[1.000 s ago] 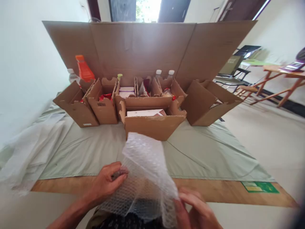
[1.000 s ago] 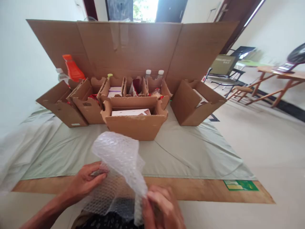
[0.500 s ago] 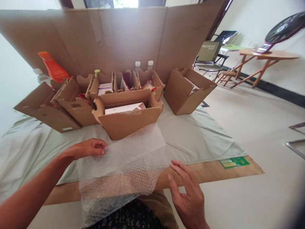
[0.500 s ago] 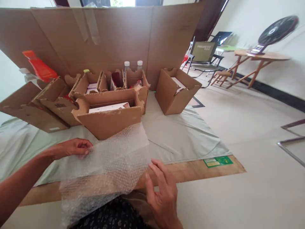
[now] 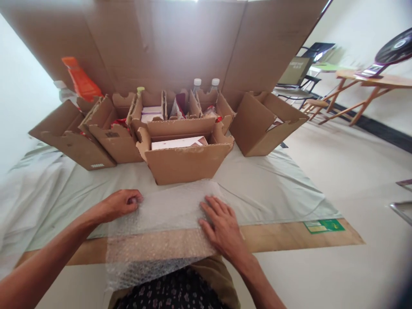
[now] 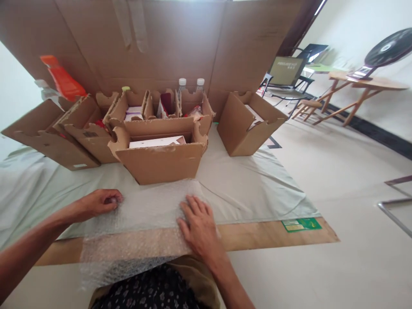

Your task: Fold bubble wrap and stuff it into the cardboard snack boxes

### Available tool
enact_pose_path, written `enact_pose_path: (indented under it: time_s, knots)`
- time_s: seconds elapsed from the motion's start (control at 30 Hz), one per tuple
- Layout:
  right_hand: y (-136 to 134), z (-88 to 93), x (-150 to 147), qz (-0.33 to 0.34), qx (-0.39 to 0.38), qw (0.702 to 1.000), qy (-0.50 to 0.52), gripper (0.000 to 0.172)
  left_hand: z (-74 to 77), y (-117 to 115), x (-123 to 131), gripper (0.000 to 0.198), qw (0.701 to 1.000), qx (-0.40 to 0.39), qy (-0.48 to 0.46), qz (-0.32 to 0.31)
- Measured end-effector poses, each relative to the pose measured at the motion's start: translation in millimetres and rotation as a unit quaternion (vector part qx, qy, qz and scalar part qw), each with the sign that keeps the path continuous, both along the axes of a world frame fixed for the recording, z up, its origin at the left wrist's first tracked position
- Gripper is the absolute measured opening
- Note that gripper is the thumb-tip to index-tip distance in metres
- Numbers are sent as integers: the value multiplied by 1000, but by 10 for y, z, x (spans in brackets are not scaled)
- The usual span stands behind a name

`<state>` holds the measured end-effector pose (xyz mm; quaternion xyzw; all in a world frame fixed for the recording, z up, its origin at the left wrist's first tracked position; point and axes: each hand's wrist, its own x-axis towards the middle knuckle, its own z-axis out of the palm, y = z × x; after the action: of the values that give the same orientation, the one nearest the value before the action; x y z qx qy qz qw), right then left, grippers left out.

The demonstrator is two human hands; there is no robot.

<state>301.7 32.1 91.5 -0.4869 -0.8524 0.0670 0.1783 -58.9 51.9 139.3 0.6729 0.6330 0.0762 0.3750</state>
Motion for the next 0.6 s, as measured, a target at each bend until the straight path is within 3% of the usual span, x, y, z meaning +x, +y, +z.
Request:
enact_pose_path:
  time_s: [0.1, 0.2, 0.37, 0.5, 0.6]
  knots:
    - [31, 1, 380, -60, 51, 997, -3, 33, 13, -7, -19, 27, 1000, 9, -11, 5]
    - [128, 130, 553, -125, 61, 990, 13, 27, 53, -89, -55, 30, 1000, 18, -13, 12]
    - [517, 230, 343, -179, 3, 983, 47, 23, 49, -323, -202, 25, 998, 26, -10, 52]
    - [742, 147, 128, -152, -33, 982, 106, 15, 9, -468, -299, 25, 995, -4, -55, 81]
    - [701, 173, 157, -123, -55, 973, 186, 20, 87, -510, -310, 31, 987, 5, -100, 128]
